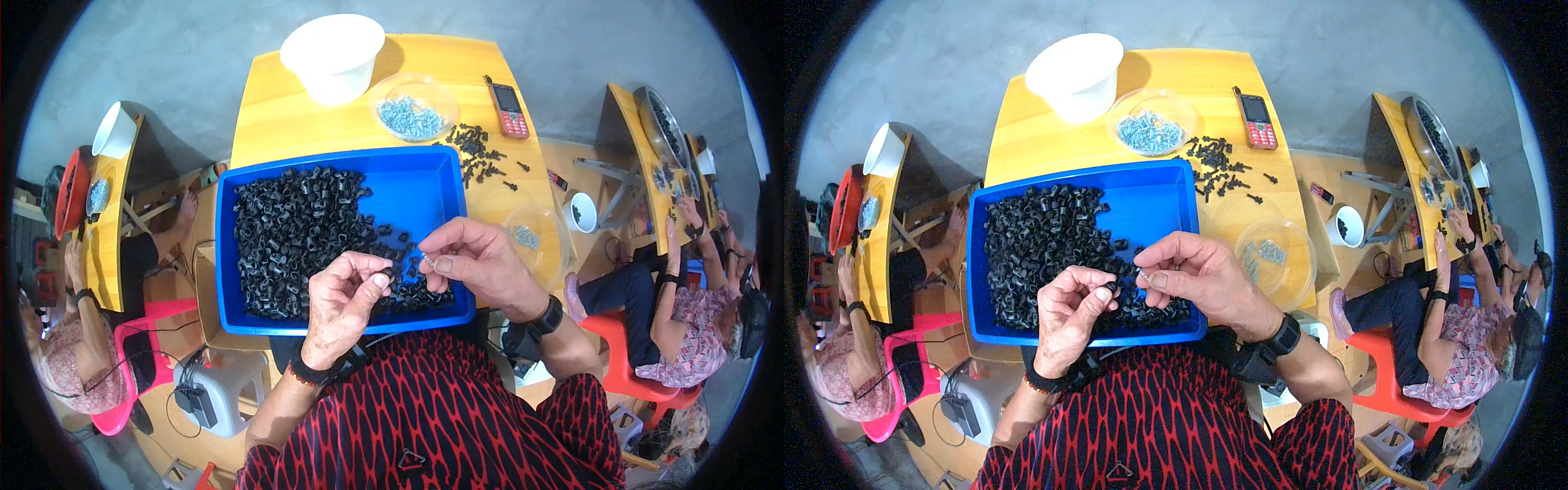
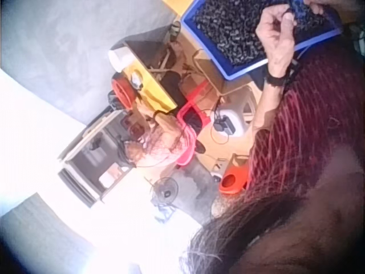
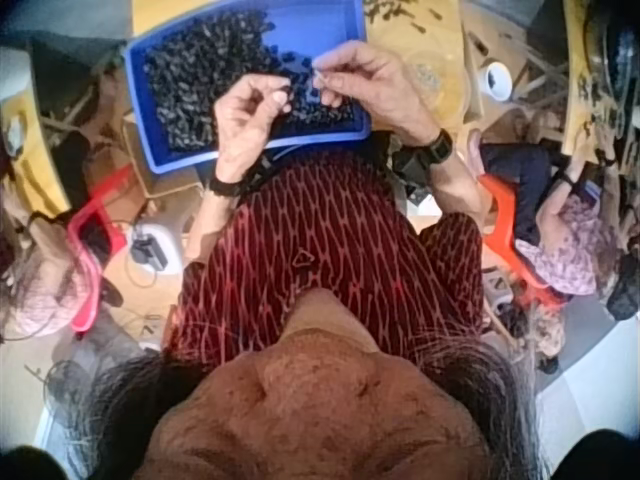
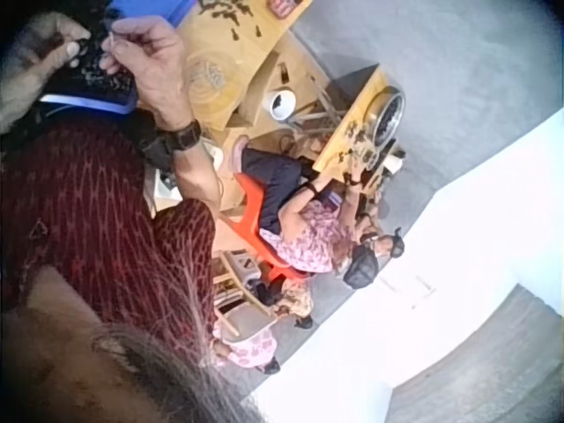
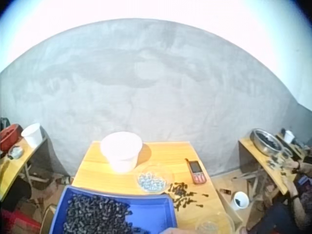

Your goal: Sorting small black plastic components and inserting light-colored plastic pins into them to create assembled fasteners.

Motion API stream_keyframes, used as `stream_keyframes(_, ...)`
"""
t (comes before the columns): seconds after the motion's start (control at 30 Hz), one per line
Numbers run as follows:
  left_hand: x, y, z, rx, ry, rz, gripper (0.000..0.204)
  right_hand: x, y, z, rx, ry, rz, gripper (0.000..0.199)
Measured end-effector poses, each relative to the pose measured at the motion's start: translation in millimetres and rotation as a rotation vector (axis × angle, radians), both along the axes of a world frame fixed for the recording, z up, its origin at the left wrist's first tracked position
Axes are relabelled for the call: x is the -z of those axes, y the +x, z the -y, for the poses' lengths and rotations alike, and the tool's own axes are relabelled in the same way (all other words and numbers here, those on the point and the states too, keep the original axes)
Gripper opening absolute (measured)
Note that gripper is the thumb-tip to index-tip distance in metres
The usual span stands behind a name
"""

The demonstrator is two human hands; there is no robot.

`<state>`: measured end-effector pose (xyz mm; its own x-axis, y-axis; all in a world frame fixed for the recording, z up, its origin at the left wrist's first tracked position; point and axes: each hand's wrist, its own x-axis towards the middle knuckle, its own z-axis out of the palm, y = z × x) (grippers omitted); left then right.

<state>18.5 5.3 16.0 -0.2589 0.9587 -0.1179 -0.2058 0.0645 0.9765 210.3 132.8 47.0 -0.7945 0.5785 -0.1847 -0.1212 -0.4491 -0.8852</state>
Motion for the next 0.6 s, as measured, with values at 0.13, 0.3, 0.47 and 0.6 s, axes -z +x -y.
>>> stream_keyframes(0.13, 1.6, -0.3, -0.1, -0.003, 0.025, 0.001, 0.014, 3.0, -4.3, 1.1, -0.009, -0.060, -0.029, 0.021)
stream_keyframes(0.3, 1.9, -1.0, 0.2, 0.005, 0.037, -0.002, 0.015, 4.1, -7.1, 2.7, -0.014, -0.084, -0.061, 0.024)
stream_keyframes(0.47, 2.2, -1.0, 0.2, 0.003, 0.047, 0.006, 0.015, 9.7, -6.6, 1.7, -0.050, -0.047, -0.082, 0.023)
stream_keyframes(0.6, 2.1, -0.6, 0.3, -0.008, 0.053, 0.013, 0.015, 7.3, -10.8, 4.0, -0.031, -0.010, -0.052, 0.017)
